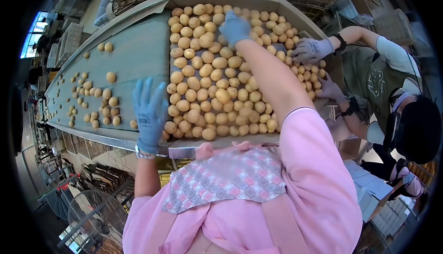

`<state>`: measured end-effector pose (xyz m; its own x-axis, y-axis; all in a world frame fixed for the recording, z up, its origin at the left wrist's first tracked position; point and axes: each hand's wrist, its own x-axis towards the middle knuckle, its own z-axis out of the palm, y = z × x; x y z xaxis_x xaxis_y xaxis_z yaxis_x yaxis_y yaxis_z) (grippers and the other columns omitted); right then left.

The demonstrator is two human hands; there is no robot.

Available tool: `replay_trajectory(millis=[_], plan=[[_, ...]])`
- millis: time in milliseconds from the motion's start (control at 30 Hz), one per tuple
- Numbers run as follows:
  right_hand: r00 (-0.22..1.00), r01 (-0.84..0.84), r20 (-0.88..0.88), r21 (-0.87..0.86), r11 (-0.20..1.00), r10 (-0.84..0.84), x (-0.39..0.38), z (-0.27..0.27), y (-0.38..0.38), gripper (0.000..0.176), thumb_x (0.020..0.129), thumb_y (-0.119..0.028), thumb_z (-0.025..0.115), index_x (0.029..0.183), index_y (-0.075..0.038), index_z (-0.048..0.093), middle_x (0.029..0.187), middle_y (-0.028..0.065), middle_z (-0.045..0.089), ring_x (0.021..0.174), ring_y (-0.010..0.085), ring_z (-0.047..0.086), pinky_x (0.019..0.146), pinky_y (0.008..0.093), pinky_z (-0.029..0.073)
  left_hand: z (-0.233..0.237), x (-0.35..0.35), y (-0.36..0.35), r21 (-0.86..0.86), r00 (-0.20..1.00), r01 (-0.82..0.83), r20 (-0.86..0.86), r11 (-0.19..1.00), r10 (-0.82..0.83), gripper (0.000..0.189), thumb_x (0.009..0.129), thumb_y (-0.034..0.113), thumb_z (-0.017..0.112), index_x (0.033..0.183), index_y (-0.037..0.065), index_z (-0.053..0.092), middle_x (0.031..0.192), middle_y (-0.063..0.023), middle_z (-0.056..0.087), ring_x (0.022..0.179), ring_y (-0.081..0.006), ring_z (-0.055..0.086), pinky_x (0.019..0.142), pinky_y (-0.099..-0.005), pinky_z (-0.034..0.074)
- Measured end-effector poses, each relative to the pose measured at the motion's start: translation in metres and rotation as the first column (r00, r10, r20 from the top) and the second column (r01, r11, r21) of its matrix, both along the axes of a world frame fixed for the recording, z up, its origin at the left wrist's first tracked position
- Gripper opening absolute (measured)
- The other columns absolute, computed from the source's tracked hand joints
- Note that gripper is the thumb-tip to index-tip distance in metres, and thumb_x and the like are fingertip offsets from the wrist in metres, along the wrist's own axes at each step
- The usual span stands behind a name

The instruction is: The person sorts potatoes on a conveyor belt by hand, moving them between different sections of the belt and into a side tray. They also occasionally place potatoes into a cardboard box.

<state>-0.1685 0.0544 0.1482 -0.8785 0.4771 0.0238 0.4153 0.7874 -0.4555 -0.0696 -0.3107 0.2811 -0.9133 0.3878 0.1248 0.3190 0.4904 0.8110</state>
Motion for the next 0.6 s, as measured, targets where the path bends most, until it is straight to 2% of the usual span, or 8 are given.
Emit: replay_trajectory(millis=[67, 100, 133, 233, 300, 367, 467, 600], plan=[[0.99, -0.069, -0.139, -0.252, 0.965, 0.034, 0.022, 0.002, 0.017, 0.035, 0.093, -0.032, 0.074, 0.115, -0.006, 0.065, 0.099, 0.0167, 0.075, 0.091, 0.0323, 0.074, 0.075, 0.0454, 0.06, -0.022, 0.017, -0.005, -0.514, 0.812, 0.065, -0.471, 0.855, -0.344, 0.047, 0.092, 0.012, 0.07, 0.139, 0.01, 0.066, 0.15, -0.018, 0.056, 0.143, -0.0465, 0.046, 0.117, -0.0587, 0.038], [0.976, -0.113, -0.215, -0.361, 0.926, 0.036, 0.034, 0.009, 0.029, 0.034, 0.092, -0.031, 0.075, 0.113, -0.006, 0.065, 0.098, 0.0163, 0.075, 0.09, 0.0305, 0.074, 0.073, 0.0447, 0.06, -0.03, 0.024, -0.01, -0.472, 0.848, 0.04, -0.45, 0.881, -0.28, 0.047, 0.092, 0.012, 0.069, 0.139, 0.009, 0.066, 0.15, -0.0185, 0.056, 0.142, -0.0466, 0.047, 0.117, -0.0582, 0.038], [0.996, -0.09, -0.073, -0.7, 0.708, 0.054, 0.047, 0.019, 0.045, 0.04, 0.089, -0.033, 0.077, 0.116, -0.006, 0.066, 0.098, 0.0157, 0.074, 0.087, 0.0258, 0.073, 0.072, 0.0432, 0.06, -0.036, 0.032, -0.018, -0.43, 0.881, 0.012, -0.423, 0.903, -0.213, 0.046, 0.092, 0.011, 0.069, 0.139, 0.008, 0.066, 0.149, -0.019, 0.057, 0.142, -0.0467, 0.047, 0.117, -0.0577, 0.038], [1.0, 0.018, 0.014, -0.984, 0.179, -0.027, 0.071, 0.034, 0.103, 0.041, 0.094, -0.028, 0.073, 0.127, -0.004, 0.066, 0.108, 0.0124, 0.072, 0.094, 0.0204, 0.07, 0.078, 0.0376, 0.059, -0.05, 0.04, -0.032, -0.31, 0.923, -0.089, -0.382, 0.946, -0.038, 0.046, 0.093, 0.009, 0.067, 0.14, 0.005, 0.066, 0.148, -0.0226, 0.058, 0.141, -0.0483, 0.048, 0.117, -0.0566, 0.039], [0.941, -0.331, -0.291, -0.899, -0.285, -0.174, 0.058, 0.032, 0.19, 0.038, 0.099, -0.023, 0.069, 0.131, -0.003, 0.065, 0.116, 0.0114, 0.071, 0.105, 0.0216, 0.069, 0.089, 0.0388, 0.058, -0.052, 0.037, -0.033, -0.214, 0.916, -0.159, -0.396, 0.964, 0.063, 0.045, 0.094, 0.01, 0.066, 0.139, 0.005, 0.066, 0.147, -0.0241, 0.058, 0.141, -0.0491, 0.049, 0.117, -0.0565, 0.038], [0.608, -0.602, -0.789, -0.385, -0.7, -0.089, 0.028, 0.006, 0.281, 0.035, 0.104, -0.019, 0.064, 0.136, -0.003, 0.064, 0.124, 0.0104, 0.07, 0.116, 0.0228, 0.068, 0.099, 0.0399, 0.058, -0.053, 0.034, -0.031, -0.261, 0.922, -0.084, -0.386, 0.962, -0.024, 0.045, 0.096, 0.016, 0.066, 0.14, 0.006, 0.066, 0.15, -0.023, 0.057, 0.143, -0.0489, 0.046, 0.118, -0.0588, 0.037], [0.846, -0.532, -0.443, -0.73, -0.43, -0.296, 0.083, 0.057, 0.187, 0.045, 0.105, -0.02, 0.065, 0.144, -0.001, 0.055, 0.133, 0.0124, 0.065, 0.121, 0.0237, 0.067, 0.101, 0.0369, 0.059, -0.043, 0.032, -0.02, -0.381, 0.894, 0.138, -0.349, 0.914, -0.281, 0.051, 0.092, 0.019, 0.071, 0.142, 0.011, 0.066, 0.153, -0.0212, 0.055, 0.146, -0.0484, 0.043, 0.119, -0.0616, 0.034], [0.974, -0.226, -0.216, -0.875, -0.428, -0.074, 0.162, 0.037, 0.027, 0.058, 0.105, -0.017, 0.065, 0.156, 0.002, 0.043, 0.147, 0.0155, 0.057, 0.133, 0.0263, 0.061, 0.112, 0.0378, 0.055, -0.047, 0.029, -0.015, -0.515, 0.826, 0.389, -0.174, 0.764, -0.537, 0.061, 0.084, 0.02, 0.077, 0.144, 0.019, 0.066, 0.157, -0.0175, 0.051, 0.148, -0.0486, 0.039, 0.121, -0.0637, 0.029]])
